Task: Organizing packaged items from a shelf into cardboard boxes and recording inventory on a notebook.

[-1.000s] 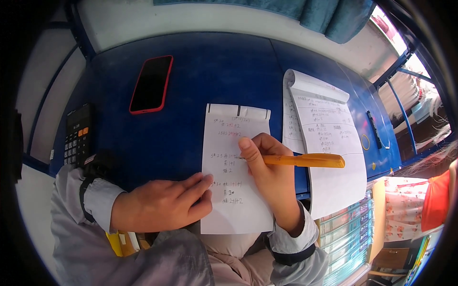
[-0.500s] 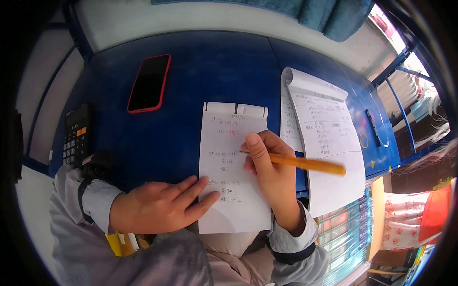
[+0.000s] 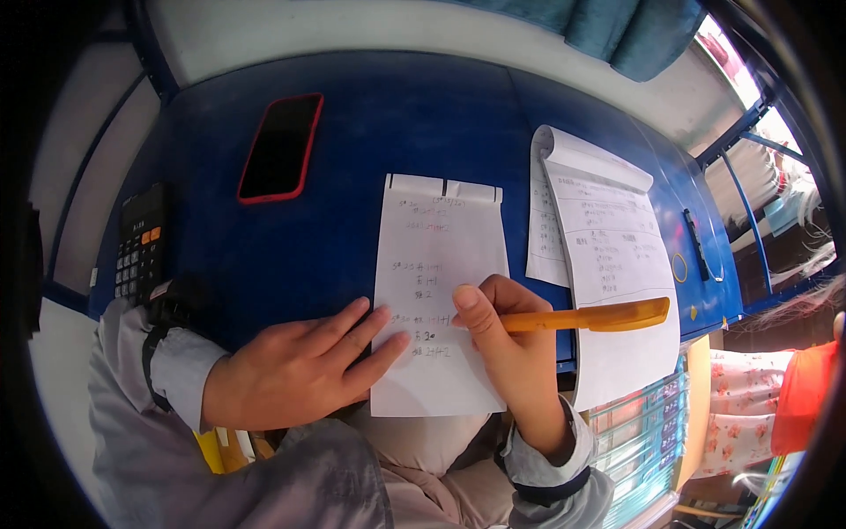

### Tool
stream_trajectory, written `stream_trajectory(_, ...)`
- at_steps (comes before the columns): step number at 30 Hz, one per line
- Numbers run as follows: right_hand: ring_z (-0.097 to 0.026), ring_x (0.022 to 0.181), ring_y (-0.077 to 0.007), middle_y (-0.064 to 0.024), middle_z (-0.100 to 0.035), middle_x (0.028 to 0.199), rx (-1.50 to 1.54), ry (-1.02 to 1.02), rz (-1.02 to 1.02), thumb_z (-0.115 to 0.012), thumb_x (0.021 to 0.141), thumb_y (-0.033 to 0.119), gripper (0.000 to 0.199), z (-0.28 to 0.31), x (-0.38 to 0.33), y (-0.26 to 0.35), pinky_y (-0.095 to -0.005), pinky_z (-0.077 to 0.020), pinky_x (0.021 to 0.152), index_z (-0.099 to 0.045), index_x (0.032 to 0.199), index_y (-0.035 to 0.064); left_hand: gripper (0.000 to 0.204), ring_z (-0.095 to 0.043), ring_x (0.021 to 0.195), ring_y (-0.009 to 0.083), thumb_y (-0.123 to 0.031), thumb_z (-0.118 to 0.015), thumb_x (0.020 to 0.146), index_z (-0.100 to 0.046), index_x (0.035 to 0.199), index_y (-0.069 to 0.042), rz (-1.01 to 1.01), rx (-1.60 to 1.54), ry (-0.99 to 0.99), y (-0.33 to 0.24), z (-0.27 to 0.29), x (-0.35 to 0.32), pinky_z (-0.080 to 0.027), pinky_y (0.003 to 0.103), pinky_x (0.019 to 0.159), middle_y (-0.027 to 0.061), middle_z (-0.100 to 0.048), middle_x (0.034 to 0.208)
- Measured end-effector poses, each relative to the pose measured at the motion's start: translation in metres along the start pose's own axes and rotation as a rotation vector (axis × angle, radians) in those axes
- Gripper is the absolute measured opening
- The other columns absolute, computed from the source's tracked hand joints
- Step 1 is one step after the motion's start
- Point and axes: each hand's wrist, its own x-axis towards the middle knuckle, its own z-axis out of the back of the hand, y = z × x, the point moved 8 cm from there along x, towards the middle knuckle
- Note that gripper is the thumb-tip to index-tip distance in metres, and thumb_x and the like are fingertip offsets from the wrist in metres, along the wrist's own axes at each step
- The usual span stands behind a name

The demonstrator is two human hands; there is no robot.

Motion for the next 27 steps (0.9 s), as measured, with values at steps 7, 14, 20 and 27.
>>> stream_trajectory(7,-0.042,0.051,-0.0015,0.0021,-0.052,0.057,0.118,-0.055,0.025,-0.071,0.081,0.017,0.031,-0.0013,-0.0017,-0.0043,-0.016,-0.0305,0.048,-0.047,0.066,0.006,0.033,-0.061,0.097,0.0247,-0.018,-0.054,0.084,-0.059,0.115,-0.009,-0.021,-0.015,0.066,0.0008,-0.0019,0.0003,-0.052,0.021,0.069,0.0175,-0.061,0.112)
stream_trajectory(14,-0.044,0.053,-0.002,0.0012,-0.053,0.059,0.09,-0.046,0.065,-0.071,0.081,0.017,0.03,0.0003,-0.0045,0.0001,-0.0157,-0.0325,0.049,-0.048,0.067,0.0046,0.033,-0.061,0.096,0.0232,-0.016,-0.056,0.082,-0.06,0.113,-0.008,-0.02,-0.046,0.056,0.001,-0.0016,0.0022,-0.052,0.019,0.068,0.0158,-0.06,0.113)
stream_trajectory(20,-0.043,0.052,-0.0028,0.0016,-0.052,0.058,0.078,-0.065,0.046,-0.069,0.083,0.022,0.029,0.0004,-0.0039,-0.0017,-0.0167,-0.0327,0.049,-0.055,0.07,0.0012,0.033,-0.061,0.096,0.0183,-0.015,-0.058,0.08,-0.06,0.111,-0.006,-0.034,-0.044,0.025,0.0016,0.002,0.0026,-0.051,0.018,0.061,0.0103,-0.059,0.113)
stream_trajectory(27,-0.04,0.052,-0.0028,0.0014,-0.051,0.058,0.121,-0.082,0.088,-0.069,0.083,0.027,0.032,0.0036,-0.0046,-0.0038,-0.0177,-0.0318,0.049,-0.056,0.07,0.0007,0.033,-0.062,0.095,0.0183,-0.014,-0.057,0.08,-0.06,0.111,-0.006,-0.039,-0.063,0.033,0.0004,0.0,0.0058,-0.051,0.018,0.059,0.0104,-0.059,0.112)
